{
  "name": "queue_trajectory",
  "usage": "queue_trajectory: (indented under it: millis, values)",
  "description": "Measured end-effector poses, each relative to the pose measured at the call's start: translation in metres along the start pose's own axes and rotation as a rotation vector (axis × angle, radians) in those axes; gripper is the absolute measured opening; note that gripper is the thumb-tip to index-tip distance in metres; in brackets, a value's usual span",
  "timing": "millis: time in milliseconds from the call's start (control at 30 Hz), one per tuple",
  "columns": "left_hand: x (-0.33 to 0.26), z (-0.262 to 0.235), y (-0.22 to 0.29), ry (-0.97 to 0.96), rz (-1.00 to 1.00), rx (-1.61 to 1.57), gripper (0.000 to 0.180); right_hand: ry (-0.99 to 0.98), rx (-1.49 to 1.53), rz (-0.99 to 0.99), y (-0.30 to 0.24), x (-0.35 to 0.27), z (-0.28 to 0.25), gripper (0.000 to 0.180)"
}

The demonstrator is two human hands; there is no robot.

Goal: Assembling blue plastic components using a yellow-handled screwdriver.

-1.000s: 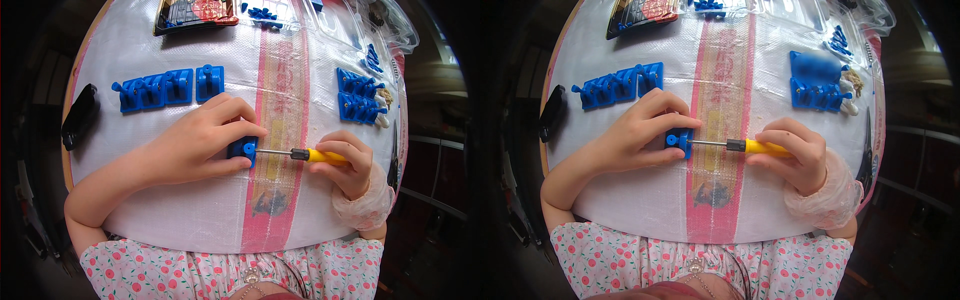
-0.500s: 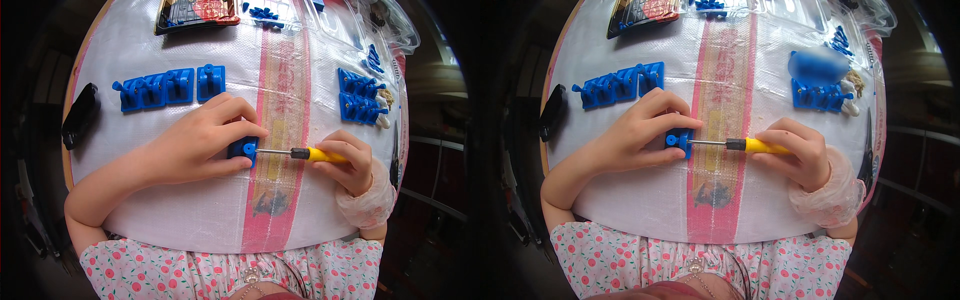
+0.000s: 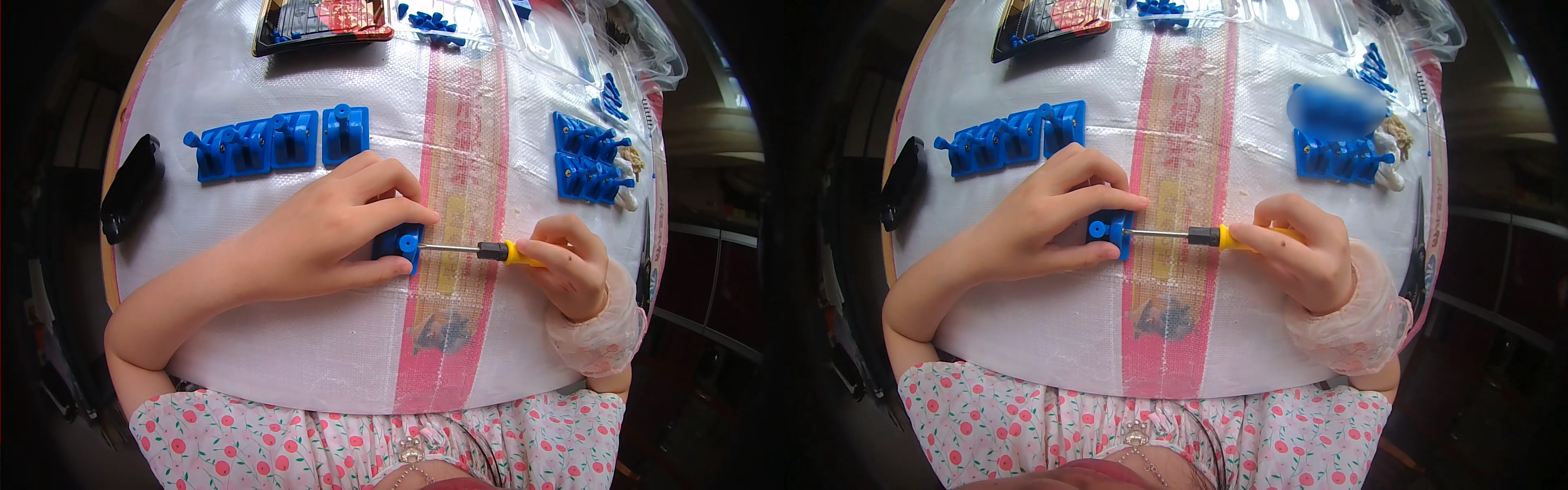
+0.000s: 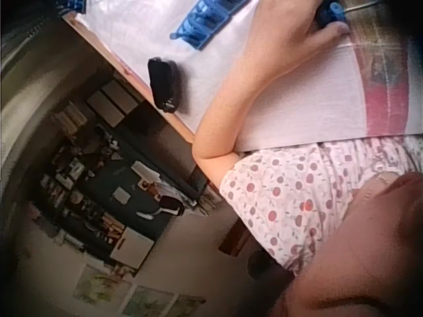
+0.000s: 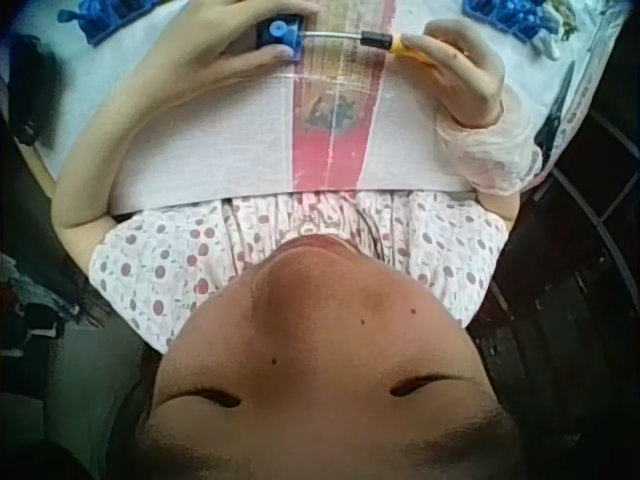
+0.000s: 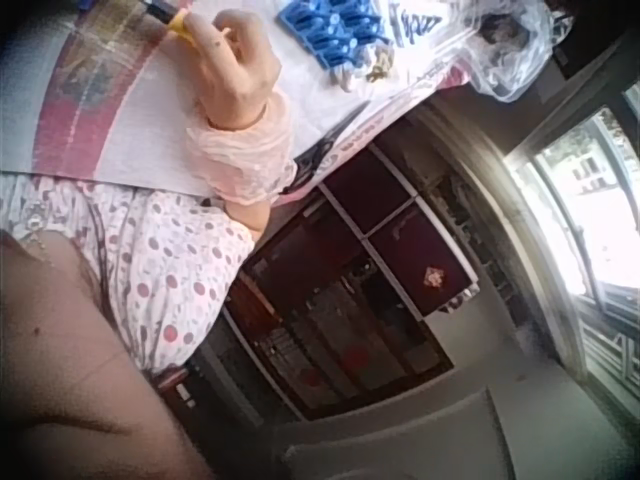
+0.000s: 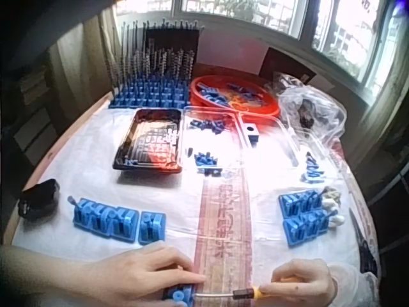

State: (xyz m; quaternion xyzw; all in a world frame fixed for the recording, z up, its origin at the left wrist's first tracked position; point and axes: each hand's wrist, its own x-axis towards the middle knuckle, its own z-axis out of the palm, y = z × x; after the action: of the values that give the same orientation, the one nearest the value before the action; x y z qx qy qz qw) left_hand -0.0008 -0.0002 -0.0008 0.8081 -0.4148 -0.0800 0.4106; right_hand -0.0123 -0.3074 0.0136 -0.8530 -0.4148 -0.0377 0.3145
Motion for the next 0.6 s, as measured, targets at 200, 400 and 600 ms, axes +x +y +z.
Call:
queue_trajectory:
  millis: [200, 400, 600]
  values:
    - [0.0002, 0.0000, 0.0000, -0.002, 0.001, -0.003, 0.046, 0.026, -0.112, -0.089, -0.0028, 0.0021, -0.0014, 0.032]
    - [-0.0002, 0.0002, 0.0003, -0.005, -0.009, 0.002, 0.046, -0.020, -0.082, -0.099, -0.0011, 0.0044, -0.0034, 0.035]
    - [-0.0003, -0.0001, 0.0001, -0.002, -0.009, -0.003, 0.045, -0.046, 0.005, -0.080, -0.0052, 0.0078, -0.0034, 0.038]
